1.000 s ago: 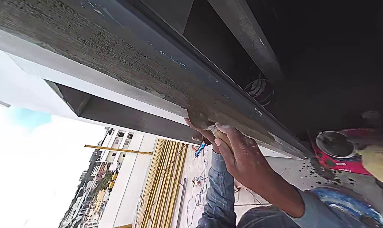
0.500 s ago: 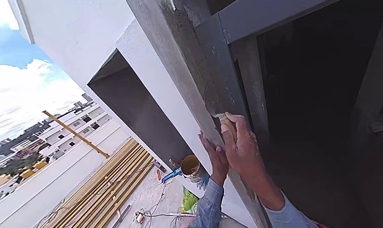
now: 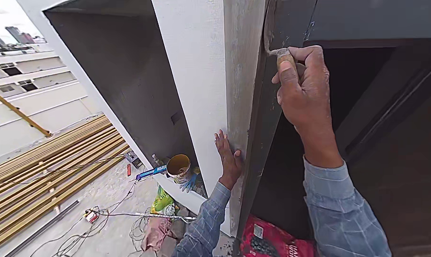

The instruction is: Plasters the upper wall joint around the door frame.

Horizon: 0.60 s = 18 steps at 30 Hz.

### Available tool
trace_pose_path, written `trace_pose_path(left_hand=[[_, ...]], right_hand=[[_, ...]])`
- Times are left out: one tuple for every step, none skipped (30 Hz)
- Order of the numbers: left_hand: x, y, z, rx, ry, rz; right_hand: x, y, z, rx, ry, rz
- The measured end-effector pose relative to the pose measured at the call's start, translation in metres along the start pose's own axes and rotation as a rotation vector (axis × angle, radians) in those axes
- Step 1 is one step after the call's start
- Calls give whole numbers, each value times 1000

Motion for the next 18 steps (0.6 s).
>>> trace_pose_path(left_hand=[[-1,0,0,-7,3,5],[-3,-1,0,-14,11,7],[-4,-3,-1,-20,25,3],[-5,-4,-2,-27,41,-3],[-6,-5,-2,-34,53,-12],[-7,-5,-3,-38,60,-19],[-6,-5,-2,-39,61,-18],[-5,-5,-2,-36,56,-13],[-5,-4,-1,-33,53,-13],[-5,-3,-1,-35,51,-18],[-5,-2,-1,-32,49,-26],[-5,-1,-1,-31,45,-34],[-4,-1,-1,-33,40,-39],[-4,0,-1,-38,33,-40],[-4,1,-1,-45,28,-40],[-5,1,-1,-48,22,-38],[-2,-1,-1,-48,16,-30],[0,-1,-2,-50,13,-26]], right_hand=[[-9,-2,6,-23,-11,-2],[-21,-6,13,-46,-31,-1],[-34,-11,23,-58,-60,3],[-52,-17,36,-63,-93,9],[-73,-25,50,-60,-129,18],[-99,-34,66,-44,-159,33],[-126,-43,82,-22,-187,47],[-155,-53,98,2,-218,50],[-188,-63,114,14,-265,48],[-221,-73,130,10,-319,38],[-255,-80,147,-5,-390,12],[-288,-87,164,-26,-480,-27],[-319,-91,180,-33,-578,-70],[-348,-94,194,-15,-664,-97],[-375,-97,203,9,-715,-91],[-392,-96,206,34,-738,-65],[-393,-92,204,56,-722,-34],[-381,-87,197,77,-670,-5]])
Point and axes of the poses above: each hand's wrist, its own x-axis towards the middle knuckle, its own y-axis out of the back of the hand, z = x × y, the point moved 1 cm from there along x, towards the middle knuckle, and after that the axes turned 2 degrees about y, right-handed, at the moved point
